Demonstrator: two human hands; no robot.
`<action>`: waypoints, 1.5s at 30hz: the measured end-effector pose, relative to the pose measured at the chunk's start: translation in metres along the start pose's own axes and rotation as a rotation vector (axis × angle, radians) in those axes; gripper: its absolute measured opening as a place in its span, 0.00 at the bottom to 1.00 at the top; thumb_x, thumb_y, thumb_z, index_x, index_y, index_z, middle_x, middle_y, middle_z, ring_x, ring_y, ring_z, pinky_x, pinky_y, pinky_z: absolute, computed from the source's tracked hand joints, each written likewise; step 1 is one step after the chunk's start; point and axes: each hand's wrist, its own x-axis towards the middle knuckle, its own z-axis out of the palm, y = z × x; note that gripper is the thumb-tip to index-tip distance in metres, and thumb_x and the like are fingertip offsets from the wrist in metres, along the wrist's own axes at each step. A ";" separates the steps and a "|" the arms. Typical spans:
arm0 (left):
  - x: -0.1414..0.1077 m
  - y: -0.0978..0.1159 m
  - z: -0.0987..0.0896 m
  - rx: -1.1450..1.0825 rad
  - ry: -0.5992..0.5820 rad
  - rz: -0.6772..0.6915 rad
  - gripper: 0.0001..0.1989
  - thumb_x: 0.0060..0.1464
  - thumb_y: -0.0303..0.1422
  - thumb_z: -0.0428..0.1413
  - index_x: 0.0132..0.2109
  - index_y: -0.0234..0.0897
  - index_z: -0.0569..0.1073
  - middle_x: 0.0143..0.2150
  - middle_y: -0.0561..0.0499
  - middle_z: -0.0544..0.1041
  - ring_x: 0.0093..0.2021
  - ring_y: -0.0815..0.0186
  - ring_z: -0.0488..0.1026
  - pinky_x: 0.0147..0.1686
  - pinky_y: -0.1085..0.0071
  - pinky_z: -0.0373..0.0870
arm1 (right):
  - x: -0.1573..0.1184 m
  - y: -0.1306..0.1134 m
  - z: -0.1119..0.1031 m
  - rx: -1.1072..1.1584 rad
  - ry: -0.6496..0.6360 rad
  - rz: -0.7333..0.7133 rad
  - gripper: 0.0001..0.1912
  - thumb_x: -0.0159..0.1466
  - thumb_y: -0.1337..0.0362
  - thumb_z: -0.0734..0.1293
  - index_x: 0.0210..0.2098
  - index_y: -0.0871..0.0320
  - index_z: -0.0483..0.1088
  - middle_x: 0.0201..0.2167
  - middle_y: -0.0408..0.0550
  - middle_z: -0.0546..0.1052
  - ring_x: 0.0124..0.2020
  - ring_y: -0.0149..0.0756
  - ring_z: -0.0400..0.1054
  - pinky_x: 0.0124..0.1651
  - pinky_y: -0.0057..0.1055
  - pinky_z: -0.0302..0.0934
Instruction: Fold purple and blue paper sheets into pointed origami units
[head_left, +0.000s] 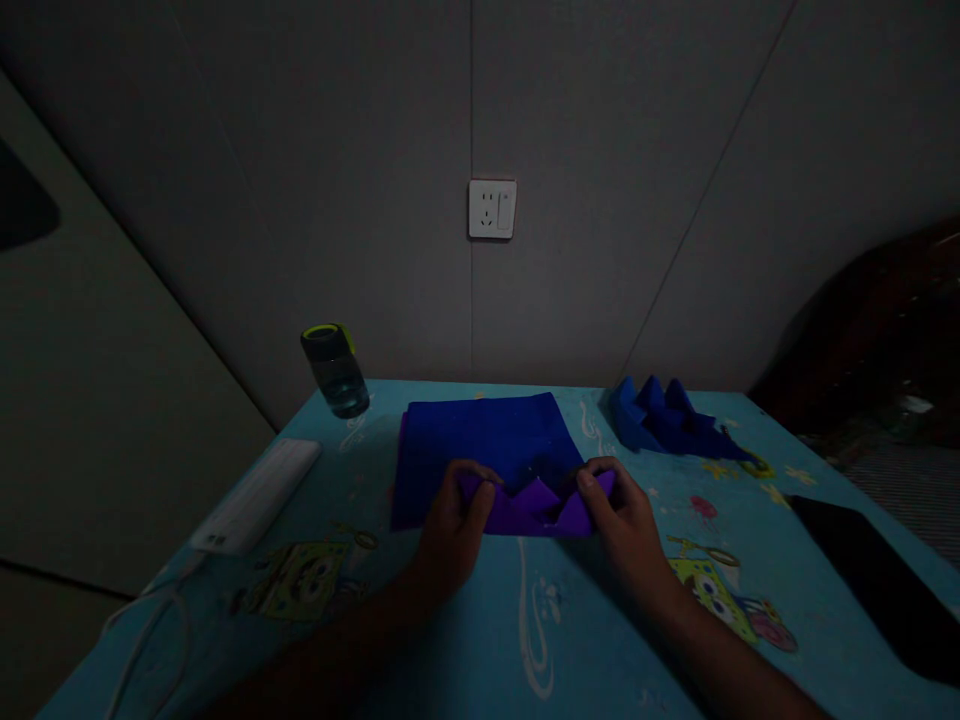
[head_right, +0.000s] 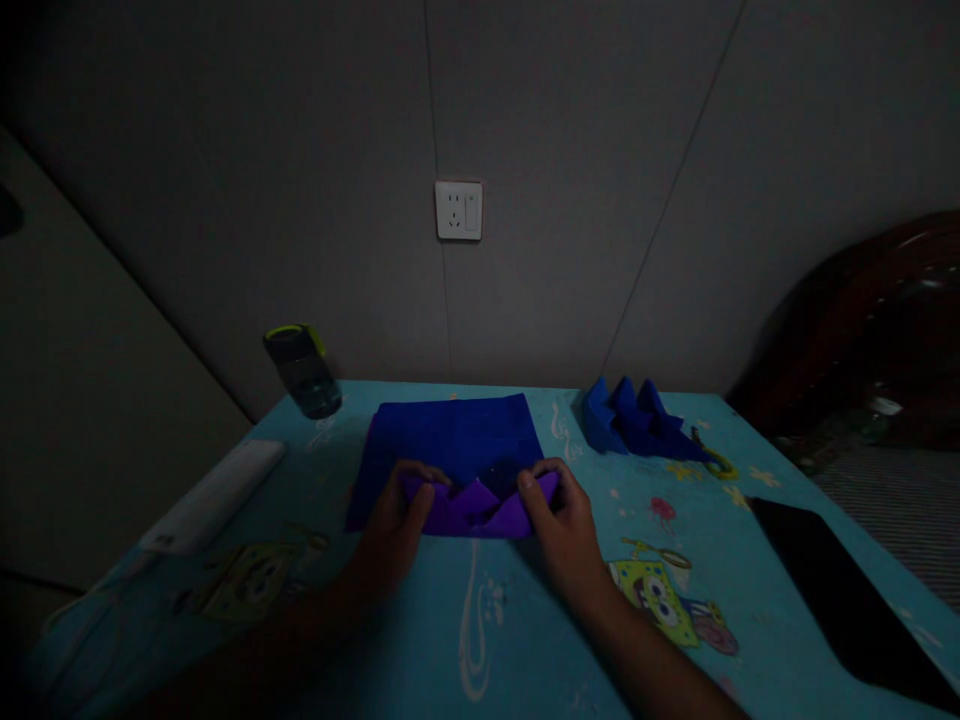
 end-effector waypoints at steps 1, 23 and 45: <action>0.001 0.000 0.000 -0.047 0.023 -0.009 0.09 0.62 0.40 0.51 0.41 0.39 0.65 0.40 0.50 0.74 0.41 0.64 0.72 0.45 0.67 0.66 | 0.001 0.000 -0.001 0.019 0.019 -0.005 0.15 0.61 0.50 0.68 0.33 0.55 0.65 0.25 0.39 0.68 0.25 0.31 0.61 0.26 0.25 0.56; -0.006 0.007 -0.009 0.746 -0.571 0.433 0.28 0.57 0.39 0.58 0.62 0.40 0.65 0.61 0.39 0.66 0.58 0.53 0.68 0.55 0.57 0.70 | -0.003 0.011 -0.008 -0.102 0.073 -0.288 0.07 0.61 0.62 0.70 0.40 0.52 0.70 0.34 0.43 0.79 0.36 0.37 0.74 0.39 0.31 0.67; -0.004 0.006 0.003 0.072 -0.279 -0.287 0.13 0.51 0.41 0.61 0.38 0.36 0.74 0.26 0.54 0.76 0.26 0.68 0.73 0.25 0.75 0.66 | -0.007 -0.006 0.008 0.091 -0.283 0.096 0.13 0.58 0.53 0.71 0.34 0.56 0.76 0.29 0.45 0.79 0.32 0.41 0.72 0.37 0.35 0.66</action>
